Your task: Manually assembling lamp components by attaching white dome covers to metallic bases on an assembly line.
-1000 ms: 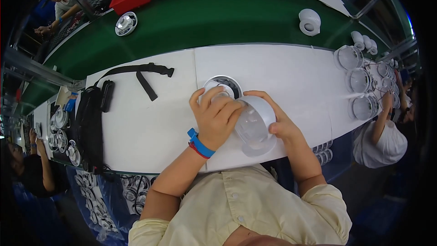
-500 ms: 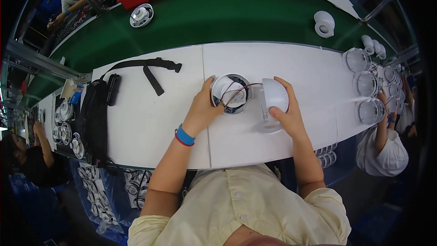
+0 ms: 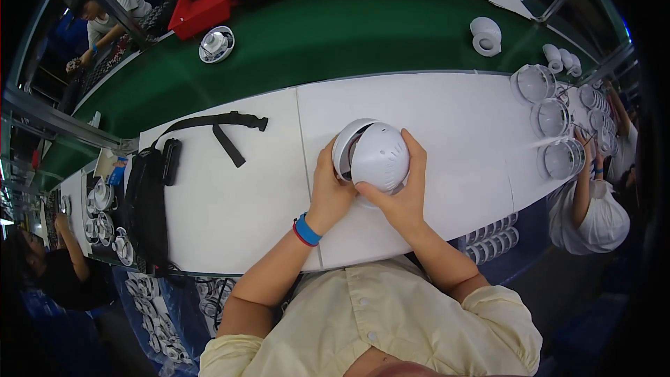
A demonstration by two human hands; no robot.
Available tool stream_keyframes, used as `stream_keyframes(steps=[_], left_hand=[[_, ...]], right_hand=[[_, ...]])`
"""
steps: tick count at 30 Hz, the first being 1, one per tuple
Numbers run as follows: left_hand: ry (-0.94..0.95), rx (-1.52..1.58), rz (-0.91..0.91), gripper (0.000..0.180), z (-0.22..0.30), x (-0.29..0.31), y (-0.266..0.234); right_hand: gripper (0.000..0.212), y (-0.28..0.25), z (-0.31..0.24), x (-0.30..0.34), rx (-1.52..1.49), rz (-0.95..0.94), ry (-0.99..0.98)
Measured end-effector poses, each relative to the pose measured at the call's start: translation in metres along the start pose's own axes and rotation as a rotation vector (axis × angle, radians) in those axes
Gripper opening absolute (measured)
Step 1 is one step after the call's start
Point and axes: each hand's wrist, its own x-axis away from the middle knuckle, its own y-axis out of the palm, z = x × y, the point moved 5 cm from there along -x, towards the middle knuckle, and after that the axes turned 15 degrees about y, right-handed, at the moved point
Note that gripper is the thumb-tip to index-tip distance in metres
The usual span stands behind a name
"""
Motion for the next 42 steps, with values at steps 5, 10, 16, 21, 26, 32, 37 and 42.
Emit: stream_keyframes(steps=[5,10,16,21,26,32,37,42], left_hand=[[-0.165,0.348,-0.092,0.09,0.022,0.001,0.004],[-0.149,0.817,-0.001,0.067,0.043,-0.003,0.003],[-0.254,0.771,0.21,0.065,0.047,-0.01,0.0],[-0.577,0.874,0.287,0.07,0.037,-0.012,-0.018],[-0.687,0.845,0.149,0.077,0.037,-0.015,-0.021],[-0.512,0.585,0.175,0.073,0.008,-0.017,-0.039],[-0.523,0.51,0.134,0.054,0.005,-0.012,-0.042],[-0.314,0.26,0.006,0.04,0.023,-0.007,-0.043]], right_hand=[[0.095,-0.002,-0.006,-0.006,-0.017,0.015,-0.048],[0.066,0.011,-0.003,-0.003,-0.096,-0.197,-0.163],[0.059,0.031,-0.009,-0.003,-0.052,-0.074,-0.241],[0.061,0.032,-0.026,-0.033,-0.112,-0.454,0.227],[0.074,0.047,0.001,-0.072,-0.396,-0.805,0.655],[0.095,0.012,0.064,-0.302,-0.341,-0.045,0.486],[0.092,-0.007,0.078,-0.366,0.061,0.126,0.479],[0.071,0.099,-0.043,-0.325,0.729,0.593,-0.223]])
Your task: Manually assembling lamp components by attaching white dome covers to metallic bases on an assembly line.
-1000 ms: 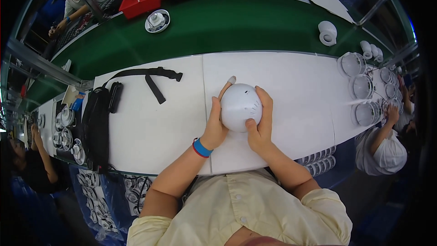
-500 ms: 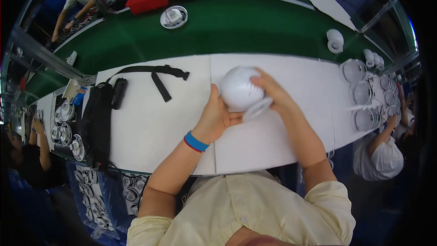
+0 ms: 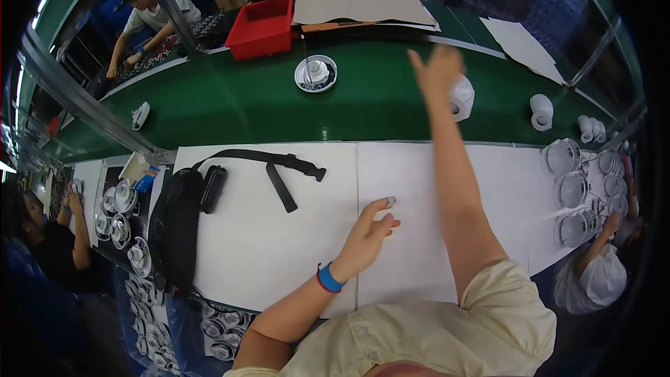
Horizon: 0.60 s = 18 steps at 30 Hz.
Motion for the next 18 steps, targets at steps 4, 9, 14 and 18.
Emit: stream_keyframes(steps=[4,9,14,18], left_hand=[[0.088,-0.179,-0.089,0.04,0.003,-0.002,-0.002],[0.111,-0.138,0.051,0.038,-0.007,-0.018,-0.02],[0.524,-0.457,0.491,0.049,0.048,-0.006,-0.037],[0.868,-0.765,0.387,0.056,0.069,-0.012,-0.013]], right_hand=[[0.066,0.147,-0.073,0.069,-0.633,-0.795,0.255],[0.022,0.173,-0.079,0.102,-0.952,-1.039,0.448],[0.021,0.076,-0.038,0.166,-1.152,-1.338,0.416],[0.029,-0.043,0.033,0.21,-1.122,-1.453,0.433]])
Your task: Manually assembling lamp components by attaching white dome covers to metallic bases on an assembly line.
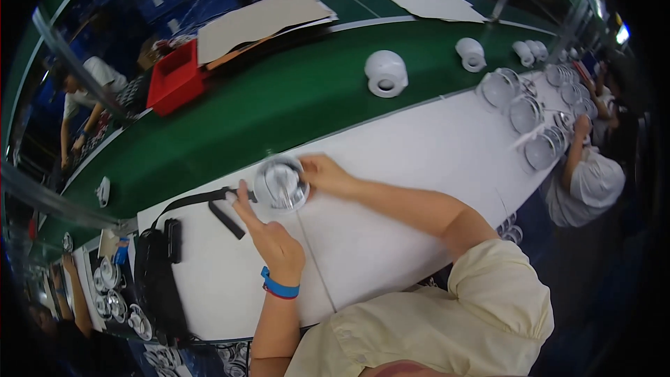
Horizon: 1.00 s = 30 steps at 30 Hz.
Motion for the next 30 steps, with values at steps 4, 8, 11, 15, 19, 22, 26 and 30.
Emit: stream_keyframes(steps=[4,8,11,15,19,22,26,30], left_hand=[[0.311,-0.075,-0.419,0.058,0.066,0.012,0.046],[0.237,0.065,-0.589,0.04,0.078,0.048,0.065],[0.406,0.025,-0.356,0.032,0.099,0.039,0.064],[0.419,-0.005,-0.329,0.029,0.101,0.03,0.073],[0.299,-0.035,-0.27,0.026,0.095,0.031,0.072],[0.274,-0.056,-0.232,0.025,0.092,0.03,0.069],[0.283,-0.105,-0.215,0.017,0.084,0.024,0.067],[0.365,-0.142,-0.209,0.015,0.088,0.018,0.069]], right_hand=[[0.036,-0.012,0.027,0.089,0.024,0.065,0.075],[0.041,-0.051,0.017,0.136,0.284,-0.053,0.122],[0.033,-0.203,-0.05,0.159,1.073,0.689,-0.21],[0.052,-0.414,-0.125,0.254,1.402,2.02,-0.357],[0.054,-0.498,-0.101,0.267,1.26,1.787,0.013],[0.053,-0.474,-0.102,0.246,1.463,1.689,0.032],[0.046,-0.346,-0.103,0.227,1.432,1.562,-0.257],[0.049,-0.203,-0.065,0.236,1.226,1.234,-0.367]])
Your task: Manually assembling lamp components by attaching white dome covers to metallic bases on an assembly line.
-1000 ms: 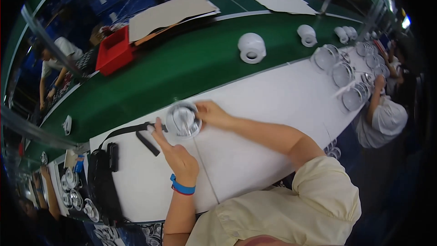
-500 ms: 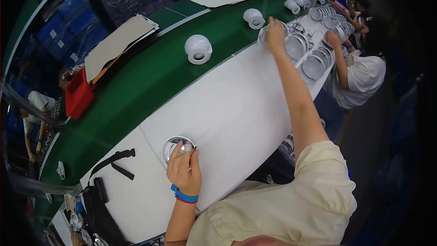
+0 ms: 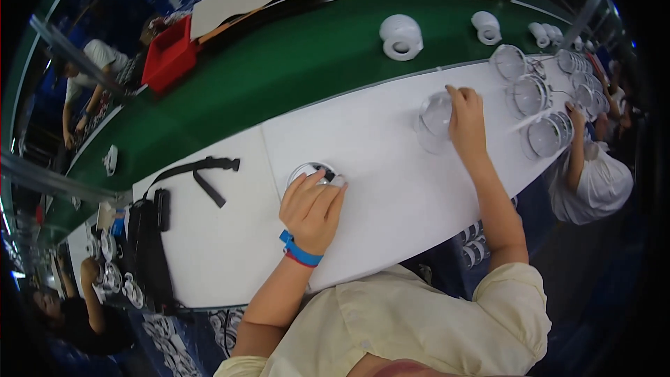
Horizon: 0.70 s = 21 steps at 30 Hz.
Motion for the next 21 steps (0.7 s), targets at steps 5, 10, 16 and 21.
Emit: stream_keyframes(steps=[5,10,16,21], left_hand=[[-0.011,-0.02,0.047,0.021,-0.006,0.008,-0.003],[-0.1,-0.007,0.008,0.021,-0.011,0.017,-0.005],[-0.205,-0.025,-0.002,0.017,-0.018,0.019,-0.006],[-0.228,-0.012,0.01,0.016,-0.026,0.021,-0.013]], right_hand=[[0.071,-0.027,-0.039,0.051,-0.59,-0.664,0.314],[0.095,0.008,-0.039,0.03,-0.627,-0.877,0.164],[0.111,0.077,-0.065,0.033,-1.362,-0.861,0.593],[0.112,0.049,-0.137,0.091,-1.525,-1.266,0.503]])
